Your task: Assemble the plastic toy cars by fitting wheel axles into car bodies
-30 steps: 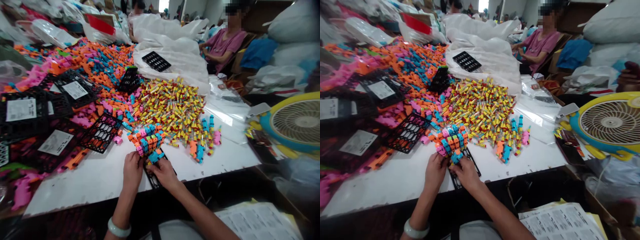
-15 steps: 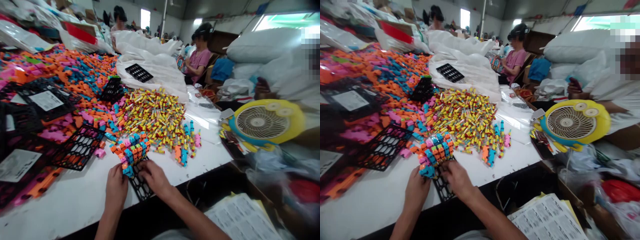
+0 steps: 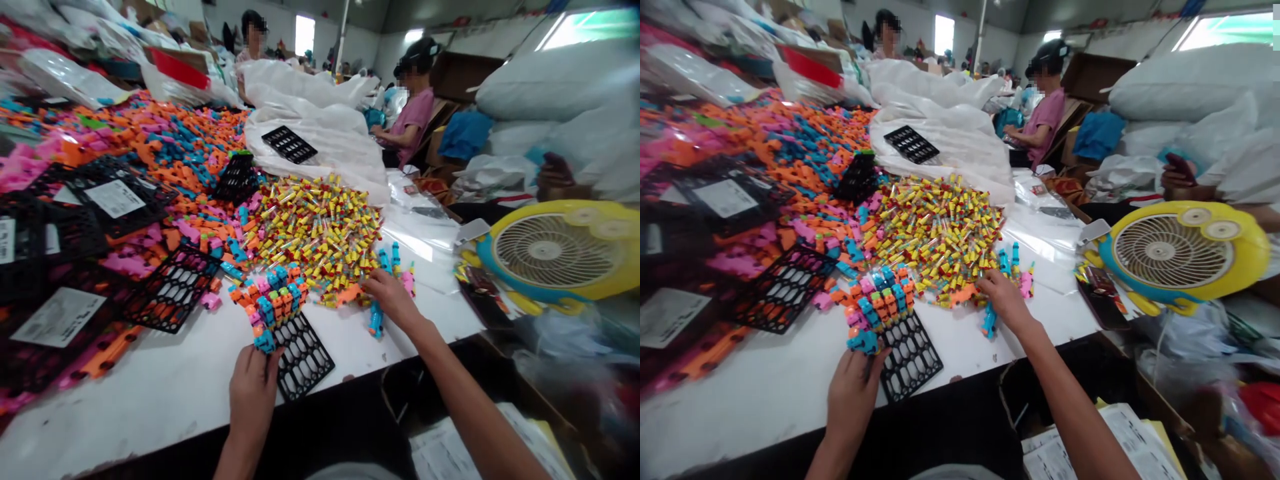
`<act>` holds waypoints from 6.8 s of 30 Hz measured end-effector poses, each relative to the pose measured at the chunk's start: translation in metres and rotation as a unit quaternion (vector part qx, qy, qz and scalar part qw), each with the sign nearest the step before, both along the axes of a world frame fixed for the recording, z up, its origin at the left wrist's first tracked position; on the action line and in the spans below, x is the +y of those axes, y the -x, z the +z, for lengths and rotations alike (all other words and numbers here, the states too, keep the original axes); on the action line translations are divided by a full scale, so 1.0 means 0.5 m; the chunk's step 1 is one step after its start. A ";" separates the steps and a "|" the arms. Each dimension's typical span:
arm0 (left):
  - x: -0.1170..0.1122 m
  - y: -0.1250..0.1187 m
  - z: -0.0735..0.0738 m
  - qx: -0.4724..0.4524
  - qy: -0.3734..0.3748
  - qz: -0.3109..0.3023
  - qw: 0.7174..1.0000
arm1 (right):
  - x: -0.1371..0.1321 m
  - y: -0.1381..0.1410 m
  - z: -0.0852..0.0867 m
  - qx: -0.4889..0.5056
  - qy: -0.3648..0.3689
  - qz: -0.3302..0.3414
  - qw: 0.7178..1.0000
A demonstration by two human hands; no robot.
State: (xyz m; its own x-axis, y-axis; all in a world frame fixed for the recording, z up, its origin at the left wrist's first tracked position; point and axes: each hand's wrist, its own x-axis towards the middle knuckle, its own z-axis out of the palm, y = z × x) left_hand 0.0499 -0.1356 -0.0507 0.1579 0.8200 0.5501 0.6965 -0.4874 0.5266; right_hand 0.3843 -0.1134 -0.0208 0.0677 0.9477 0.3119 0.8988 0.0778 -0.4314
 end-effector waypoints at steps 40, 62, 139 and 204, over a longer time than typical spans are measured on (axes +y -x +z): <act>0.012 0.028 -0.025 0.075 -0.034 -0.054 0.995 | -0.070 -0.004 -0.008 -0.091 -0.092 -0.002 0.992; 0.005 0.024 -0.019 0.063 0.016 -0.044 0.997 | -0.041 0.325 -0.031 0.394 0.084 0.150 0.903; 0.041 0.046 -0.055 0.095 -0.079 -0.055 0.991 | 0.026 -0.100 0.035 0.121 0.003 -0.312 0.943; 0.010 0.028 -0.035 0.048 0.025 -0.021 0.998 | -0.016 0.267 -0.063 0.502 0.138 0.040 0.853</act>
State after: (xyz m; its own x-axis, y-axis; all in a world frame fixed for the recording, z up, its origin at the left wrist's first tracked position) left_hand 0.0360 -0.1308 -0.0683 0.2430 0.8377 0.4891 0.7251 -0.4918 0.4821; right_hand 0.2509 -0.1217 -0.0521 0.1012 0.9898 -0.1003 0.0614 -0.1068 -0.9924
